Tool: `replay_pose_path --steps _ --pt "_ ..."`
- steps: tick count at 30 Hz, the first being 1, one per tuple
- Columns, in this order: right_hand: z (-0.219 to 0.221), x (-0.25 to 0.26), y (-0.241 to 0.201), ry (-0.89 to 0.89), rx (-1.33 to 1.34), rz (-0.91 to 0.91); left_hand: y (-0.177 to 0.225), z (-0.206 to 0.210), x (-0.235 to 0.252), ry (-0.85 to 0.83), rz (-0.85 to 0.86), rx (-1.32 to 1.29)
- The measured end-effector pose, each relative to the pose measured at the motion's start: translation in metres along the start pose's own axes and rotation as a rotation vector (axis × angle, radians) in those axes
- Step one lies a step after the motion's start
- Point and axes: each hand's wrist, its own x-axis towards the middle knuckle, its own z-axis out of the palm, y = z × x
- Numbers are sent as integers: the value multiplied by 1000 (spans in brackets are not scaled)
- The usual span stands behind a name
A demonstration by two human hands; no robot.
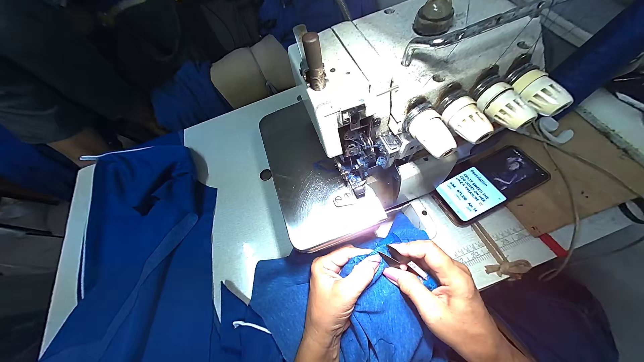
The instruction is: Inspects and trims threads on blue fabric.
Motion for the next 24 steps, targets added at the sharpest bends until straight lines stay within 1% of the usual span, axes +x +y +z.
replay_pose_path --steps 3,4,5,7,8,9,10,12,13,15,17,19,21,22,24 --pt "3 1 3 72 -187 -253 -1 -2 0 -47 11 -5" --pt "4 1 3 82 -194 -286 0 -2 0 -48 3 -15" --pt "4 1 2 80 -164 -255 0 -3 0 -46 -3 -27" --pt "2 1 -3 55 -9 -58 0 -3 0 -44 -1 -33" --pt "1 2 -5 30 25 19 0 -2 0 -44 7 -20" --pt "-2 3 -4 -1 -12 25 -1 -2 -1 -43 18 -1" --pt "-4 3 -4 -18 -95 -26 -1 -2 -1 -43 26 18" --pt "-8 6 -8 35 -196 -175 -1 -2 -1 -39 34 40" --pt "-9 7 -11 97 -168 -223 -1 -3 -1 -34 33 42" --pt "-16 12 -15 230 -127 -250 -1 -3 -1 -9 26 41" --pt "-24 16 -15 310 -55 -194 0 -2 -2 9 10 29" --pt "-33 18 -11 342 58 -73 1 -1 -1 8 3 33" --pt "-43 21 -5 363 86 26 1 -1 -1 3 -4 43" --pt "-46 22 -4 350 57 57 1 -1 -1 -3 -8 51" --pt "-47 21 -5 252 -4 101 2 -1 0 -25 -8 57"
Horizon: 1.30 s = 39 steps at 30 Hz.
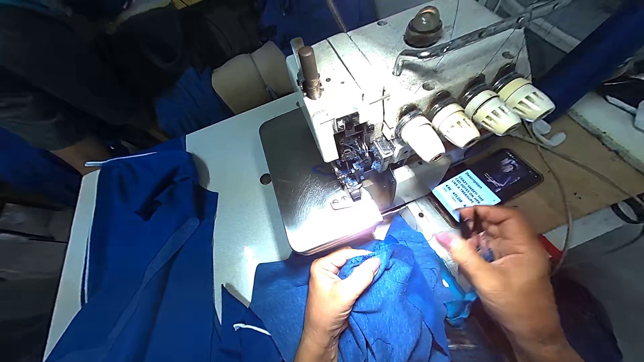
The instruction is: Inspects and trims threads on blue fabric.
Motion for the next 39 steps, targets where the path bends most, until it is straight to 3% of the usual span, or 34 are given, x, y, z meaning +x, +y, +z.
replay_pose_path --steps 3,8,11,15,17,21,23,26,29,31,39 --pt "7 -8 2 -110 -147 -4 2 3 0 1 -5 -28" --pt "-12 -7 21 -137 -736 -186 1 1 0 0 2 -21" --pt "-25 -8 23 -193 -819 -195 1 1 0 -21 23 -7" --pt "-7 -8 -8 -123 -526 -362 0 1 0 -44 41 -2" --pt "8 -4 -19 -210 -345 -368 -1 1 1 -68 71 22" --pt "21 4 -15 -453 -405 -345 -3 0 1 -70 92 58" --pt "23 8 -6 -483 -328 -302 -4 1 1 -51 127 89" --pt "20 8 4 -499 -221 -181 -5 6 -4 58 344 293" --pt "19 3 5 -477 -198 -122 -2 15 -16 282 691 813" --pt "19 1 5 -480 -163 -87 8 20 -27 380 806 1018" --pt "19 -4 4 -515 -19 -14 7 36 -29 282 656 897"
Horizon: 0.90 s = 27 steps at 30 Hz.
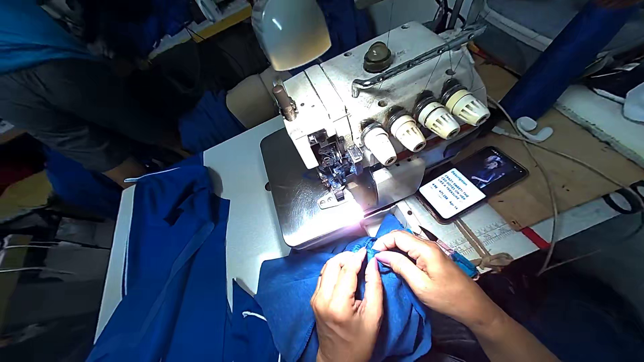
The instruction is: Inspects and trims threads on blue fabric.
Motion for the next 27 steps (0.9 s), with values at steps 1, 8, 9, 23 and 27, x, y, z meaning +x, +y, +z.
replay_pose_path --steps 1,8,9,23,27 --pt "1 -1 1 4 5 -4 0 1 0 -20 -15 -11" --pt "5 -5 2 42 2 -75 -2 -6 10 -125 -112 -96" --pt "5 -5 2 48 1 -83 -3 -7 11 -132 -109 -101" --pt "6 -1 3 75 -4 72 -17 11 -1 -8 -227 -374" --pt "8 4 3 102 -11 -34 -19 13 -2 -11 -250 -427"
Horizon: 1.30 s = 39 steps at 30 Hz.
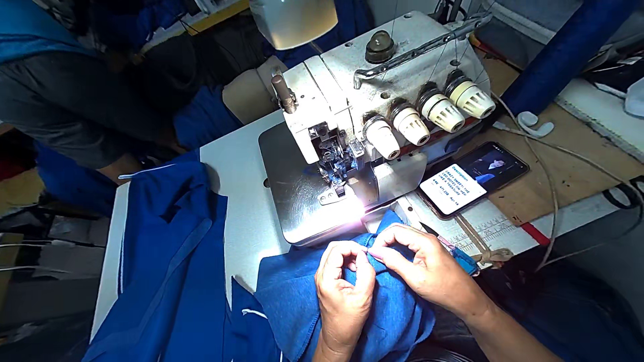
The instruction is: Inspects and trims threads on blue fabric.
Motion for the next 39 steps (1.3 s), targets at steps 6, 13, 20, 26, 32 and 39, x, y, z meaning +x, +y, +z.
replay_pose_path --steps 6,13,20,26,32,39 --pt "-4 2 -2 370 -278 -186 -4 -1 0 4 -26 -46" --pt "-10 1 -7 -3 -63 -23 -4 3 -1 34 98 -44" --pt "-15 0 -7 268 -63 -88 -6 4 -1 39 106 -65" --pt "-7 6 -12 -20 85 14 -7 3 -2 30 128 -101" --pt "-4 9 -3 319 -63 -40 -10 0 -1 20 83 -175" --pt "-12 -2 -2 11 -167 -59 -10 0 0 -10 67 -186"
